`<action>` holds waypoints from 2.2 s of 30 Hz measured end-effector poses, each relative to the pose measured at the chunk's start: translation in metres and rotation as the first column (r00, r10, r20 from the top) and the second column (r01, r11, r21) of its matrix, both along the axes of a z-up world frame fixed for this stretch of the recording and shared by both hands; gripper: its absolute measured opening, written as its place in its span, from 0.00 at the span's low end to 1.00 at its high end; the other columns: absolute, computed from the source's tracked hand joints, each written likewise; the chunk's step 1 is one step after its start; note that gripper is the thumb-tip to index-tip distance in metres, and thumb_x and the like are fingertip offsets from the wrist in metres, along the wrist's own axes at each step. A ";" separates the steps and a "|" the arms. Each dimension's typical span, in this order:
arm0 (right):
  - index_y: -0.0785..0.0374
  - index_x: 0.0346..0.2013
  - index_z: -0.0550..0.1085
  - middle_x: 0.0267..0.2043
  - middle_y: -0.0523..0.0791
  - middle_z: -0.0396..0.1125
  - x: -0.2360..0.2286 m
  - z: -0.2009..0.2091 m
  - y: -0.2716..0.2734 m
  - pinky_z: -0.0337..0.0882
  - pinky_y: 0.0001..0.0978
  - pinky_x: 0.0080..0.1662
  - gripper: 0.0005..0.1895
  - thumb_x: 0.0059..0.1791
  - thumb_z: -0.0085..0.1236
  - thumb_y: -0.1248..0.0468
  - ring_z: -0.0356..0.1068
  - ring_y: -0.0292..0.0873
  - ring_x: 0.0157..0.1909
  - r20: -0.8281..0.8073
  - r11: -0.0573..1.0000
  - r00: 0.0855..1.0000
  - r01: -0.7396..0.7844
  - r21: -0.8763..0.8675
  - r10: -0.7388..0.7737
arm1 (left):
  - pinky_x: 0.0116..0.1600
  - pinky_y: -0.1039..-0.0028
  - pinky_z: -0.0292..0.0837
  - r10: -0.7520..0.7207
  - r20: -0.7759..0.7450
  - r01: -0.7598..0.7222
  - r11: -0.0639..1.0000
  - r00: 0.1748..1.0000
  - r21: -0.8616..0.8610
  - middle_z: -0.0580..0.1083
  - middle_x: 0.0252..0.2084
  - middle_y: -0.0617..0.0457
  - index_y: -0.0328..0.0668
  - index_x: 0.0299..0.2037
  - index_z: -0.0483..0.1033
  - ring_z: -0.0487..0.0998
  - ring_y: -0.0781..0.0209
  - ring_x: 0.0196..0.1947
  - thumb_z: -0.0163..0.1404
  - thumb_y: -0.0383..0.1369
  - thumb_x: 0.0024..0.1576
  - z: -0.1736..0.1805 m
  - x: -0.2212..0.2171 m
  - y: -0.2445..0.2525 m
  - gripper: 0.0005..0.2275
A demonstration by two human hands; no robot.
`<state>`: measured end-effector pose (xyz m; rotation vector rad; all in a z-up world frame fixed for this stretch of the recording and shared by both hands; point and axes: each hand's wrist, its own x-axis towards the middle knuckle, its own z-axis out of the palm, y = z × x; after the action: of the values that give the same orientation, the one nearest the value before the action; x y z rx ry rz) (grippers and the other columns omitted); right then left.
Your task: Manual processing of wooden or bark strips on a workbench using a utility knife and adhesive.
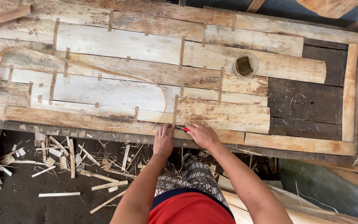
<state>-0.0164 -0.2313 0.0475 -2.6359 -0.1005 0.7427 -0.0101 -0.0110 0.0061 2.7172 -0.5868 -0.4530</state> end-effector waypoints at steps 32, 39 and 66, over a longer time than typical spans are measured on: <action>0.44 0.69 0.65 0.55 0.49 0.71 0.011 0.025 0.005 0.78 0.45 0.49 0.25 0.58 0.39 0.47 0.75 0.50 0.48 -0.089 0.994 0.994 -0.068 -0.088 0.061 | 0.73 0.59 0.52 -0.021 -0.011 0.022 0.998 1.000 0.054 0.57 0.72 0.43 0.44 0.72 0.55 0.55 0.47 0.73 0.45 0.30 0.60 0.005 -0.001 -0.002 0.28; 0.44 0.67 0.67 0.57 0.52 0.70 0.006 0.002 -0.002 0.77 0.47 0.49 0.24 0.57 0.43 0.47 0.74 0.54 0.51 0.011 0.996 0.998 -0.065 -0.058 0.066 | 0.72 0.57 0.52 -0.034 0.006 0.034 0.999 0.999 0.030 0.58 0.72 0.40 0.49 0.74 0.54 0.55 0.44 0.73 0.45 0.29 0.59 0.009 -0.004 -0.002 0.30; 0.45 0.63 0.71 0.47 0.45 0.74 0.007 0.009 -0.027 0.75 0.45 0.50 0.21 0.57 0.44 0.48 0.74 0.48 0.46 -0.101 1.000 0.995 0.003 -0.021 -0.005 | 0.74 0.56 0.49 -0.033 -0.015 0.034 0.996 0.999 0.085 0.54 0.74 0.39 0.54 0.76 0.48 0.53 0.43 0.75 0.44 0.28 0.60 0.007 -0.004 -0.007 0.32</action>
<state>-0.0098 -0.2580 0.0560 -2.6114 -0.0591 0.8786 -0.0146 -0.0185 0.0134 2.7868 -0.6237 -0.5154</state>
